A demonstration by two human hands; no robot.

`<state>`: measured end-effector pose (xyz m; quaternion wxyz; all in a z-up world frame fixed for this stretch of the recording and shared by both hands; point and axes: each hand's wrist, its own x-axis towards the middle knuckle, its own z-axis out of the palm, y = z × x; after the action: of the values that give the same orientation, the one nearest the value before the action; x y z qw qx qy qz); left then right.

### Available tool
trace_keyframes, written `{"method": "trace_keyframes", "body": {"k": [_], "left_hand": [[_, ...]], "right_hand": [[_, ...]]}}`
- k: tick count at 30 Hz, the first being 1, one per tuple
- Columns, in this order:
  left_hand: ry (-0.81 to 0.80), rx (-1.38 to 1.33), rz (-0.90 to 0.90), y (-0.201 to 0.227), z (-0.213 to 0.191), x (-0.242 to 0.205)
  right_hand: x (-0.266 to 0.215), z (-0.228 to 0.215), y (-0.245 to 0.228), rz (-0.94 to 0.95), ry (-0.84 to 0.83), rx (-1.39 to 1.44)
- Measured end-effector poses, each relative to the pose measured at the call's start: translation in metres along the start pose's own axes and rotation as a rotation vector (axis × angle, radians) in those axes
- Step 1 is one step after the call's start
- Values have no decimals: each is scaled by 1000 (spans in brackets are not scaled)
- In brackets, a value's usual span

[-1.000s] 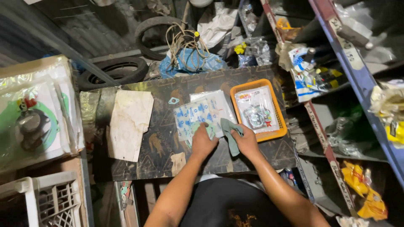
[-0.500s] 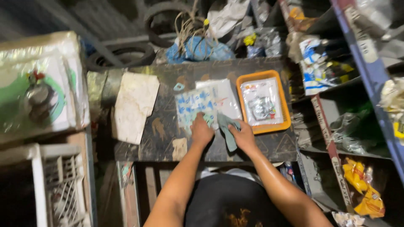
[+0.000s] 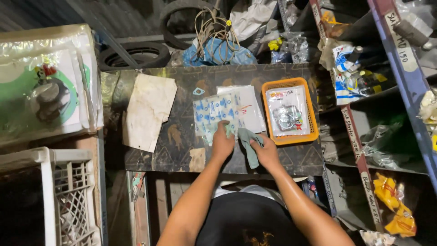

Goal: The person organizes various gaskets and seals on a cluttered workbench. They separate different types of gaskets, wipe them with a cloth, and place them into a yellow basket or onto a paper sheet.

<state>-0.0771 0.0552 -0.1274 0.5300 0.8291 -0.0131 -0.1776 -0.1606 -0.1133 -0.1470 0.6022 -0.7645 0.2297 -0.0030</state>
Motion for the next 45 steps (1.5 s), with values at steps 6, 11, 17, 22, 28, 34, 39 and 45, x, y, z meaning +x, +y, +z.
{"method": "trace_keyframes", "body": {"k": [6,11,17,22,28,34,39,45], "left_hand": [[-1,-649,-61,12,-25,12],[-3,-927,-205,6,-52,10],[6,-1031,-298,-4,-69,14],[-59,-1034,-315,16,-95,-1],[-99,-989,-309,-3,-101,6],[-59,-945,-290,4,-112,6],[-109,-1171,-296,-23,-112,21],[-80,-901,3,-7,-115,14]], "right_hand": [[13,17,-1,-70,367,190],[-5,47,-87,-144,424,315],[-6,68,-100,-132,427,161],[-16,77,-94,-60,506,164],[-18,78,-84,-38,607,136],[-24,91,-98,-39,642,179],[-25,111,-114,7,649,394],[-15,110,-97,-20,582,421]]}}
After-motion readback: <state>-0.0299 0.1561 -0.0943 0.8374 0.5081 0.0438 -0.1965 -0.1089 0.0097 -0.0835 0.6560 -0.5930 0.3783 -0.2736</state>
